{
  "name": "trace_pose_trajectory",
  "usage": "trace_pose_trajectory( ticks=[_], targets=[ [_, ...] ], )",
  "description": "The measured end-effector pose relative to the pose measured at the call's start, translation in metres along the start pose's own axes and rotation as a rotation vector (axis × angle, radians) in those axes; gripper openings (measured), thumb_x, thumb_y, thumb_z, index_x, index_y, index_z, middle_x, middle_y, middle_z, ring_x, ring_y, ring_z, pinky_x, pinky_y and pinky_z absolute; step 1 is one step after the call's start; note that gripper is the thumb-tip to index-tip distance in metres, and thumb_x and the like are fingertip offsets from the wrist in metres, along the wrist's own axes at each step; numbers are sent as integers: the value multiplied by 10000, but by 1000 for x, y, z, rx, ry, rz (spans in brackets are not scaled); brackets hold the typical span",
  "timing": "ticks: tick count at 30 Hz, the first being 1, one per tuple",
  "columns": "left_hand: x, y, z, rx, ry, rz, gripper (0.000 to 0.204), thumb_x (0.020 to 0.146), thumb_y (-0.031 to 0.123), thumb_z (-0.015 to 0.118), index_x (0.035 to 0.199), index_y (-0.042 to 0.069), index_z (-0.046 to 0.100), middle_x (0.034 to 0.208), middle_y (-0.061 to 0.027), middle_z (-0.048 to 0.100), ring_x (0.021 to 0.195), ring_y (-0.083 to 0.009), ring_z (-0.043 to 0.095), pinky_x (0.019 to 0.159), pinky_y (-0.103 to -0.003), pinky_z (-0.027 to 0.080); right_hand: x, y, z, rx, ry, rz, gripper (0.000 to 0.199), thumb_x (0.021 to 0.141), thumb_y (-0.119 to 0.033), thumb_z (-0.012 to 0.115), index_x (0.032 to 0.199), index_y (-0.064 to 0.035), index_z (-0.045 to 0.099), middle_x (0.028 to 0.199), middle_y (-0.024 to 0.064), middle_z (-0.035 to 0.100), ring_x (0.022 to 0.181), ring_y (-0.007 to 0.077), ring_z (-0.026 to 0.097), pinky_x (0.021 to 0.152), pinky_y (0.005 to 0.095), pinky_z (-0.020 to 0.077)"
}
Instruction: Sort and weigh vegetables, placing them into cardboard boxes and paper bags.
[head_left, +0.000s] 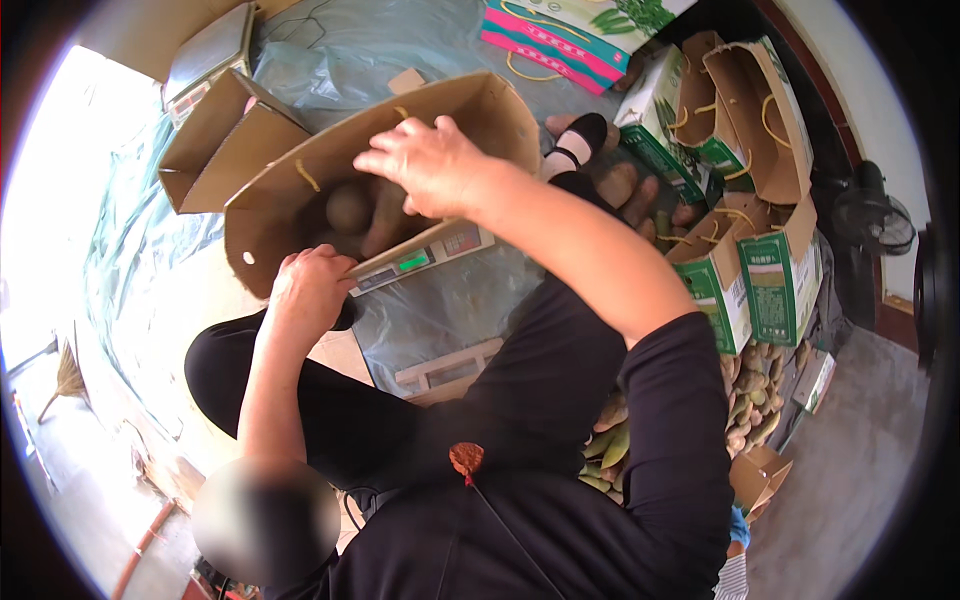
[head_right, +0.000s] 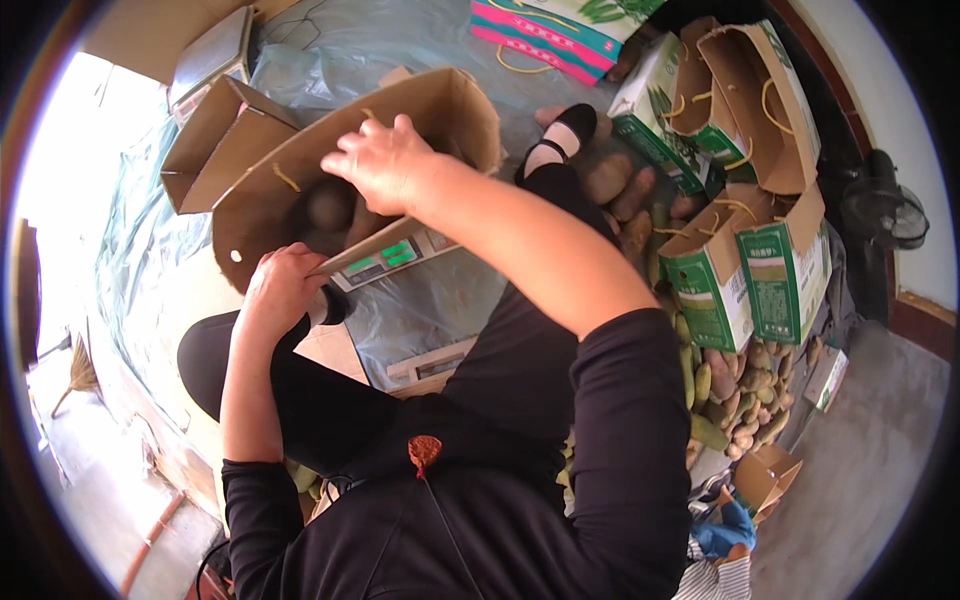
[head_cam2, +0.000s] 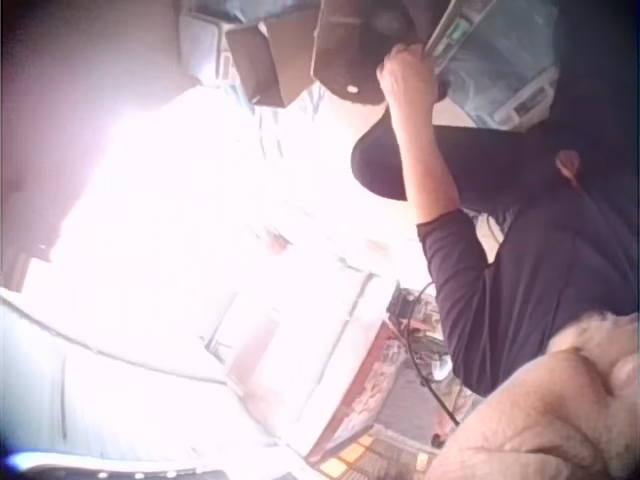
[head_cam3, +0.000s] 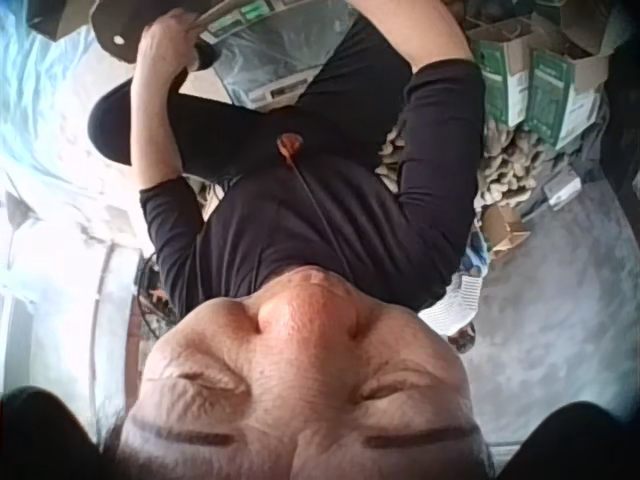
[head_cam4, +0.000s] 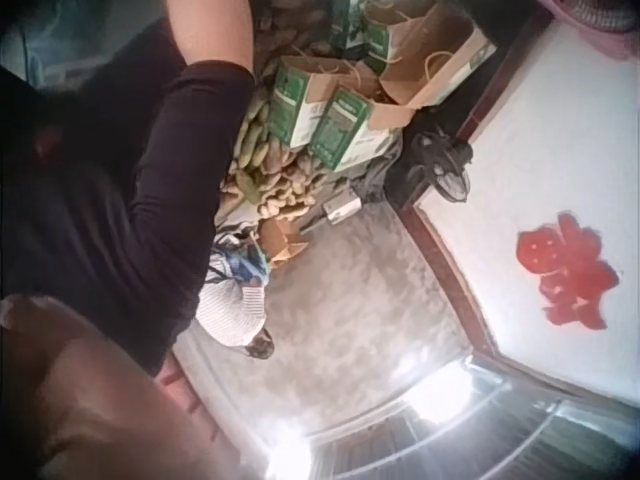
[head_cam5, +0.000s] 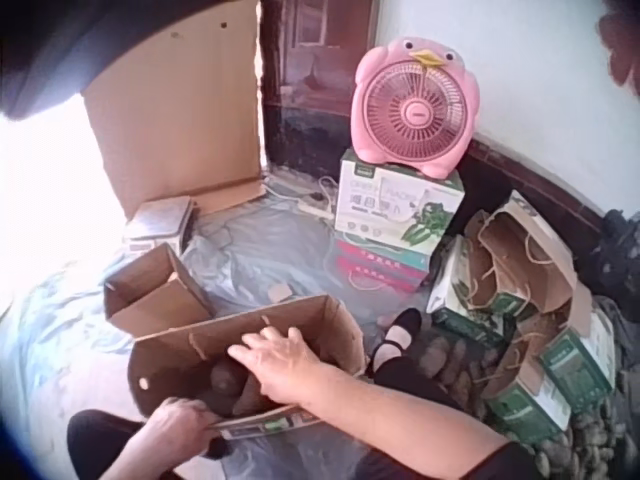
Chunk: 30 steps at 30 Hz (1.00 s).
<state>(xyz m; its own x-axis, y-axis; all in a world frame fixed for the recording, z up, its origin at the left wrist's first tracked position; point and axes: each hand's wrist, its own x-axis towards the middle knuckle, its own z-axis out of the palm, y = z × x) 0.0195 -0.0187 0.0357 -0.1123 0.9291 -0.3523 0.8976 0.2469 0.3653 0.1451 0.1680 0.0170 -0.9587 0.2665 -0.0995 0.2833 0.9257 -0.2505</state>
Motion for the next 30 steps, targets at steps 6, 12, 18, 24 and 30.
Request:
trace_pose_trajectory(
  ticks=[6, 12, 18, 24, 30],
  targets=[
    [-6, -6, -1, -14, 20, 0, 172, 793, 92, 634, 939, 15, 684, 873, -167, 610, 860, -367, 598, 773, -429, 477, -74, 51, -69, 635, 283, 80, 435, 792, -111, 678, 1216, -72, 588, 1113, 101, 646, 1030, 221, 608, 908, 339, 480],
    [3, 9, -1, -18, -16, -26, 260, 755, 69, 661, 1008, 12, 672, 878, -160, 613, 854, -357, 605, 778, -415, 469, -216, 120, -31, 726, 661, 551, 356, 848, -47, 646, 1200, -73, 603, 1021, 60, 664, 916, 130, 614, 829, 263, 493],
    [-9, -6, -3, -19, -9, -79, 364, 725, 66, 677, 1085, 19, 650, 920, -157, 624, 876, -330, 612, 779, -377, 467, -315, 118, 146, 747, 597, 1008, 318, 790, -115, 682, 1098, -57, 628, 984, 139, 690, 910, 249, 678, 800, 346, 526],
    [22, 5, 17, -219, -139, -126, 456, 698, 32, 645, 1153, 18, 622, 954, -117, 607, 883, -251, 614, 803, -332, 471, -469, 25, 374, 662, 399, 1266, 206, 751, -121, 666, 952, -73, 661, 846, 108, 680, 797, 266, 653, 712, 366, 514],
    [-1, -16, -2, -124, -95, -154, 464, 720, 70, 639, 1179, 8, 615, 1042, -103, 602, 930, -209, 607, 819, -322, 475, -416, -115, 385, 970, -180, 1279, 241, 730, -286, 663, 904, -121, 684, 865, 126, 678, 847, 323, 648, 757, 383, 512]
  ],
)
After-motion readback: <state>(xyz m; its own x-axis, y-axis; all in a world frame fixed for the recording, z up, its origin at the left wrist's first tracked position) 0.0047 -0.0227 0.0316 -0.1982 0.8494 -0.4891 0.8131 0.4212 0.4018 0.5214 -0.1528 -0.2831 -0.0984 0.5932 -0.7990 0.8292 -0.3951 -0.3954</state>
